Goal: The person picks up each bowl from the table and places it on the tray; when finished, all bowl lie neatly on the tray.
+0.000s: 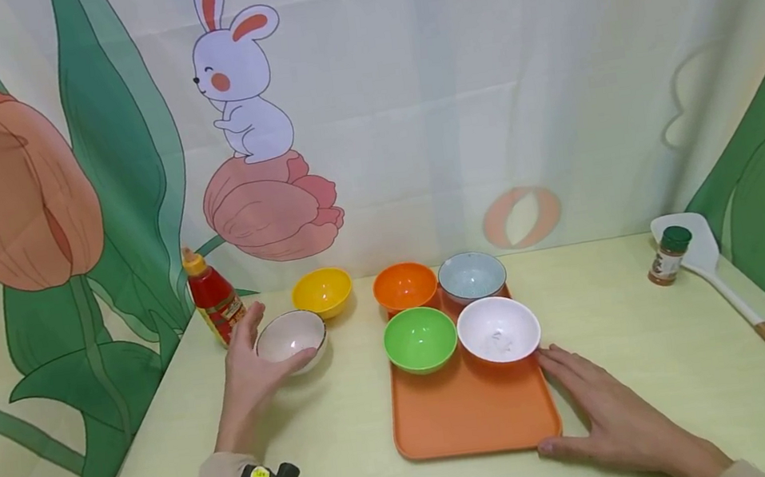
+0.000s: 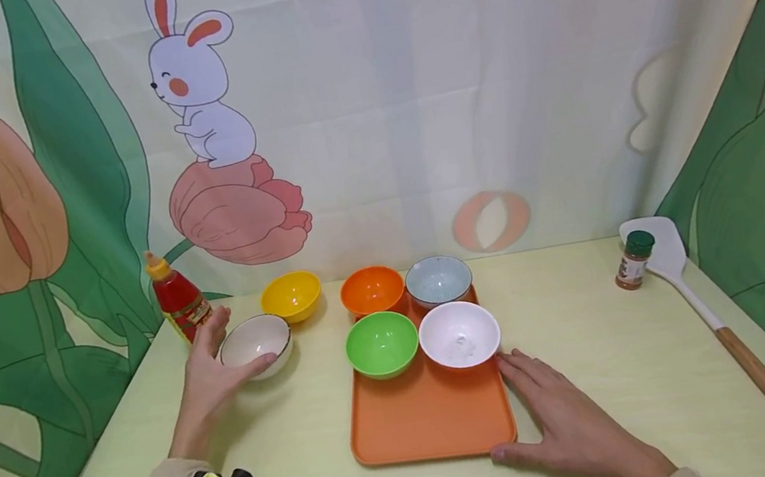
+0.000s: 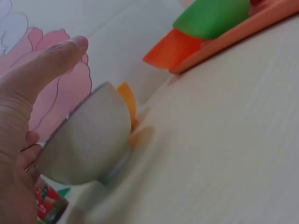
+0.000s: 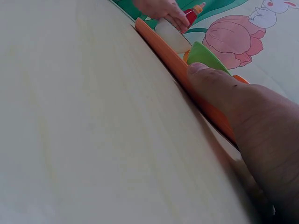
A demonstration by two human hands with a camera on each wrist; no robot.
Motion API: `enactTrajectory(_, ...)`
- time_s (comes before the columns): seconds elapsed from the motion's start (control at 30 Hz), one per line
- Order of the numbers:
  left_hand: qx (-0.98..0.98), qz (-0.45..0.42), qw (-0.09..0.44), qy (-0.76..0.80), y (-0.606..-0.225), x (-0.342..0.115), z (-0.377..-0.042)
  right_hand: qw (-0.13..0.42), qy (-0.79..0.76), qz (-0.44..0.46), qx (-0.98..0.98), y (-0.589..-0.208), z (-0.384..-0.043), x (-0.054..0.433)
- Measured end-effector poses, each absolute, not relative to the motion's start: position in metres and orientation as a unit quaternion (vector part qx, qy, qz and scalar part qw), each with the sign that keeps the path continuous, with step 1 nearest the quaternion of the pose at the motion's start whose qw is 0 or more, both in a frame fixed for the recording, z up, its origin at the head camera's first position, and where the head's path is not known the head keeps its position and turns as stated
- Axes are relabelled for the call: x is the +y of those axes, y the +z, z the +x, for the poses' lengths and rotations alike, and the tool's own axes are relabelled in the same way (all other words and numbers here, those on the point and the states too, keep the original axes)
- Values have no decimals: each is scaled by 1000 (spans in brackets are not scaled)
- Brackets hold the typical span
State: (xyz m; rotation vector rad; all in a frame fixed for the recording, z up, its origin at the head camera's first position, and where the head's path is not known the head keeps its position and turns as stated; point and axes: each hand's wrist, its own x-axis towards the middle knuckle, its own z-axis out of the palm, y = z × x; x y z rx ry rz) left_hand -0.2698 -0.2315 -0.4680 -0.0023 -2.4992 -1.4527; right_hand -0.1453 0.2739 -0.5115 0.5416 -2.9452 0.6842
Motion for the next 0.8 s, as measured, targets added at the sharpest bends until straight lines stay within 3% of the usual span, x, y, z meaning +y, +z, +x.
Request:
enactTrajectory(0.37,-871,18,68,-486,-494,-246,-274,41,223,183,-956,-510,-145,274)
enactTrajectory(0.8,-859,25,73,-507,-498,-247,-274,45,227,189,-954,-511,-145,275)
